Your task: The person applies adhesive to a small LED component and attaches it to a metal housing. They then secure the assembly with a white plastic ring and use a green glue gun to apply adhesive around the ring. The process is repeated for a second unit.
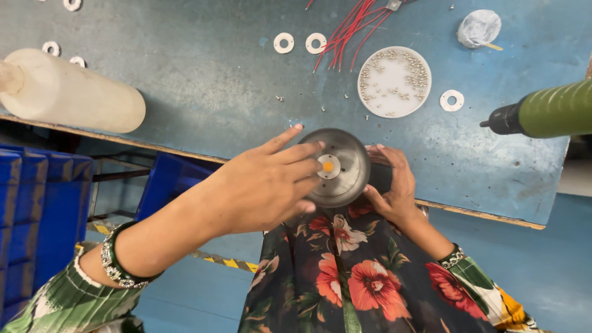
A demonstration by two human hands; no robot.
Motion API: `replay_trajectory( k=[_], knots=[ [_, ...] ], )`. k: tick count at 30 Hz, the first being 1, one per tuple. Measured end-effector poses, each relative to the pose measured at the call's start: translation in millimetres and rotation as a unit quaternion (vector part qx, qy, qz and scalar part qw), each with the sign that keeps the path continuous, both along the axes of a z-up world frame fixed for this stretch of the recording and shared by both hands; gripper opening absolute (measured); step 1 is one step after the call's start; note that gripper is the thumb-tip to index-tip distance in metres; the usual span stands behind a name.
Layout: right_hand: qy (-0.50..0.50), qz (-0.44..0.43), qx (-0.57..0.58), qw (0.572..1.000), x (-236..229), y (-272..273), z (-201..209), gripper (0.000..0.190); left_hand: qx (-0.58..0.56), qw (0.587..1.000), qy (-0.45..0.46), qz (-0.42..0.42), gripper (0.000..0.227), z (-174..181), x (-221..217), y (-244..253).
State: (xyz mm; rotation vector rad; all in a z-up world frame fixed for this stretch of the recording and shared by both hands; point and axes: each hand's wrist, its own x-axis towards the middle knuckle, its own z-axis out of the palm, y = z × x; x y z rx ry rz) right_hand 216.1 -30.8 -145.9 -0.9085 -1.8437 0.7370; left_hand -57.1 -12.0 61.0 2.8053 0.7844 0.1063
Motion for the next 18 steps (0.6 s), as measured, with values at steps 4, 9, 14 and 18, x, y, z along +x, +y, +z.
replay_trajectory(
  k=[4, 9, 14, 18],
  knots=[
    [-0.008, 0.003, 0.005, 1.000, 2, 1, -2, 0.070, -0.027, 1.000, 0.015, 0.001, 0.065, -9, -7, 0],
    [-0.002, 0.001, -0.008, 1.000, 1, 1, -4, 0.069, 0.003, 1.000, 0.012, -0.011, 0.068, -16, 3, 7],
    [-0.001, -0.002, -0.013, 1.000, 2, 1, -6, 0.068, 0.013, 0.998, 0.057, -0.010, 0.074, -13, 11, 9],
    [-0.014, -0.005, -0.023, 1.000, 2, 1, -5, 0.068, 0.008, 0.996, 0.083, -0.011, 0.074, -13, 13, 9]
  ],
)
